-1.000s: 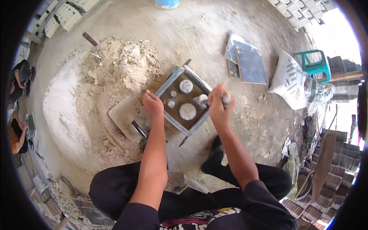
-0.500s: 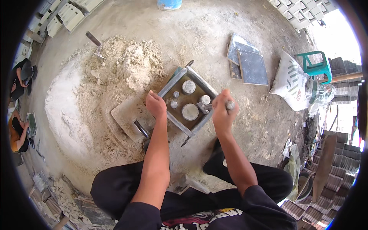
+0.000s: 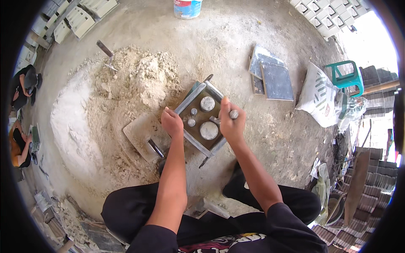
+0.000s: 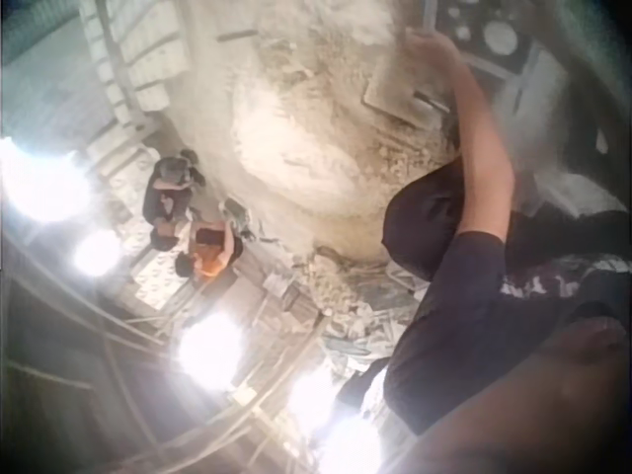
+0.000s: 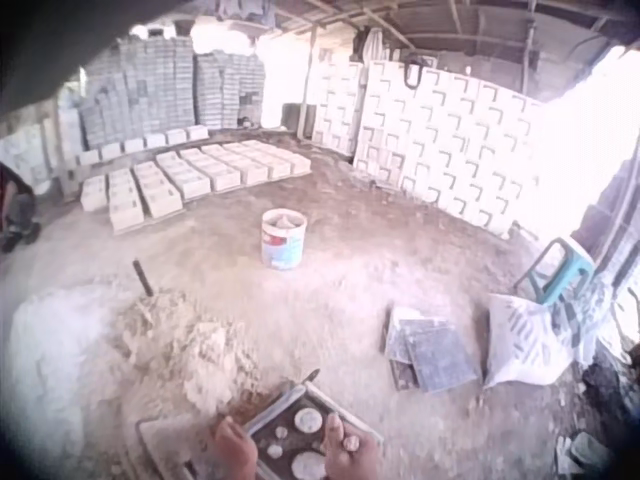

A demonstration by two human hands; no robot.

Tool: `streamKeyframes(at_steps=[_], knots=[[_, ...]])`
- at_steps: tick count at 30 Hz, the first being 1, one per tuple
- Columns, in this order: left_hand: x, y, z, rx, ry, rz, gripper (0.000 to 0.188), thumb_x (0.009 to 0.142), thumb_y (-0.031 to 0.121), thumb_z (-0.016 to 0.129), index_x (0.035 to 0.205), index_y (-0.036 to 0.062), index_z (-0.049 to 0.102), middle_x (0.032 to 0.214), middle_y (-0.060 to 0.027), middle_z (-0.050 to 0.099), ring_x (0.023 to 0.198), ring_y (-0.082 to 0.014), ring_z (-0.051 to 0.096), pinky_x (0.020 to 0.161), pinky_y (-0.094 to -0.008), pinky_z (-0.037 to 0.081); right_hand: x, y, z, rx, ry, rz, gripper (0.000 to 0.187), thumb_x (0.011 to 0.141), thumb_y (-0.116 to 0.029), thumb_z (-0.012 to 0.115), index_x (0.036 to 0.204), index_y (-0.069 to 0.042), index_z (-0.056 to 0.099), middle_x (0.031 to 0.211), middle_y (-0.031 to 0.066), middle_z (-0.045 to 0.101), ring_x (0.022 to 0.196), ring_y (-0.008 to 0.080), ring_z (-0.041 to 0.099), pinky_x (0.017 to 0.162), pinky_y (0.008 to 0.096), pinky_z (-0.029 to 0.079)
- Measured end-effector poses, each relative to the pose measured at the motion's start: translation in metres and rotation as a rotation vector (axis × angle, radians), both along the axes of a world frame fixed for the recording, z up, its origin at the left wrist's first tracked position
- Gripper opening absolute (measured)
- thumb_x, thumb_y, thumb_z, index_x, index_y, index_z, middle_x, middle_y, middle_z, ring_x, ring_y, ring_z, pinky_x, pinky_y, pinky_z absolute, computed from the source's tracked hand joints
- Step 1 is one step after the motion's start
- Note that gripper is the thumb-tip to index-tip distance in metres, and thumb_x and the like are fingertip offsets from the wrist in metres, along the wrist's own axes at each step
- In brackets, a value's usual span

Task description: The person uses a small hand tool to compact dry material into a metal mold frame and then uses a flat board to level the surface, repeating the process to form bricks on the floor.

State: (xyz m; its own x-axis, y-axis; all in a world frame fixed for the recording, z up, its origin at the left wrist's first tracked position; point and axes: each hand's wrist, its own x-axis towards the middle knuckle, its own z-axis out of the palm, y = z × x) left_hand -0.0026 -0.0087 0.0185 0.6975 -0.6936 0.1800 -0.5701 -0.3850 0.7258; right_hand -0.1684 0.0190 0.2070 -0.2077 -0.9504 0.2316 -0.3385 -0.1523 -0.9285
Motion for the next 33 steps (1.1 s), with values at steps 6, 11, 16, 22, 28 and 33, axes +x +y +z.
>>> streamKeyframes(at_steps=[6,11,16,22,28,33], knots=[[-0.010,-0.001,0.008,0.044,-0.009,-0.029,0.038,0.100,0.022,0.039,0.080,-0.0043,0.057,0.078,-0.0257,0.060,0.077,-0.0446,0.058,0.069,-0.0514,0.045,-0.017,-0.002,-0.025,-0.105,0.056,-0.021,0.047,0.101,-0.028,0.049,0.060,-0.004,0.046,0.054,-0.0041,0.039,0.053,0.0045,0.035,0.045,0.0273,0.028],[-0.003,0.003,0.011,0.070,-0.010,-0.003,0.038,0.100,0.022,0.039,0.079,-0.0042,0.057,0.079,-0.0253,0.061,0.077,-0.0445,0.058,0.069,-0.0514,0.045,-0.008,0.002,0.014,0.025,-0.123,-0.076,0.046,0.100,-0.028,0.052,0.062,-0.001,0.047,0.052,-0.0032,0.041,0.052,0.0053,0.036,0.045,0.0284,0.030],[-0.005,-0.002,0.003,0.011,-0.028,0.011,0.038,0.100,0.022,0.039,0.079,-0.0036,0.058,0.078,-0.0253,0.061,0.076,-0.0443,0.058,0.069,-0.0517,0.045,-0.018,0.008,0.000,0.001,-0.001,0.034,0.043,0.098,-0.025,0.054,0.062,-0.002,0.049,0.054,-0.0017,0.045,0.051,0.0055,0.038,0.045,0.0273,0.031],[-0.006,0.001,0.008,0.036,0.000,-0.006,0.038,0.100,0.022,0.040,0.078,-0.0037,0.058,0.077,-0.0256,0.061,0.075,-0.0442,0.058,0.068,-0.0512,0.045,-0.039,0.033,-0.017,-0.132,0.167,0.158,0.041,0.096,-0.017,0.057,0.059,0.000,0.048,0.051,0.0038,0.041,0.047,0.0077,0.038,0.044,0.0296,0.030],[-0.004,0.002,0.005,0.010,-0.022,-0.004,0.039,0.099,0.022,0.040,0.079,-0.0049,0.059,0.077,-0.0257,0.061,0.075,-0.0443,0.059,0.067,-0.0508,0.045,-0.046,0.038,-0.010,-0.127,0.063,0.252,0.038,0.091,-0.013,0.057,0.057,-0.001,0.045,0.049,0.0043,0.039,0.044,0.0128,0.037,0.043,0.0317,0.028],[-0.003,-0.002,0.002,0.036,-0.020,0.018,0.038,0.099,0.022,0.040,0.079,-0.0050,0.058,0.078,-0.0257,0.061,0.077,-0.0440,0.058,0.069,-0.0506,0.045,-0.059,0.030,0.000,0.000,0.004,0.360,0.039,0.090,-0.017,0.052,0.057,-0.003,0.037,0.049,0.0019,0.038,0.044,0.0126,0.032,0.043,0.0319,0.023]])
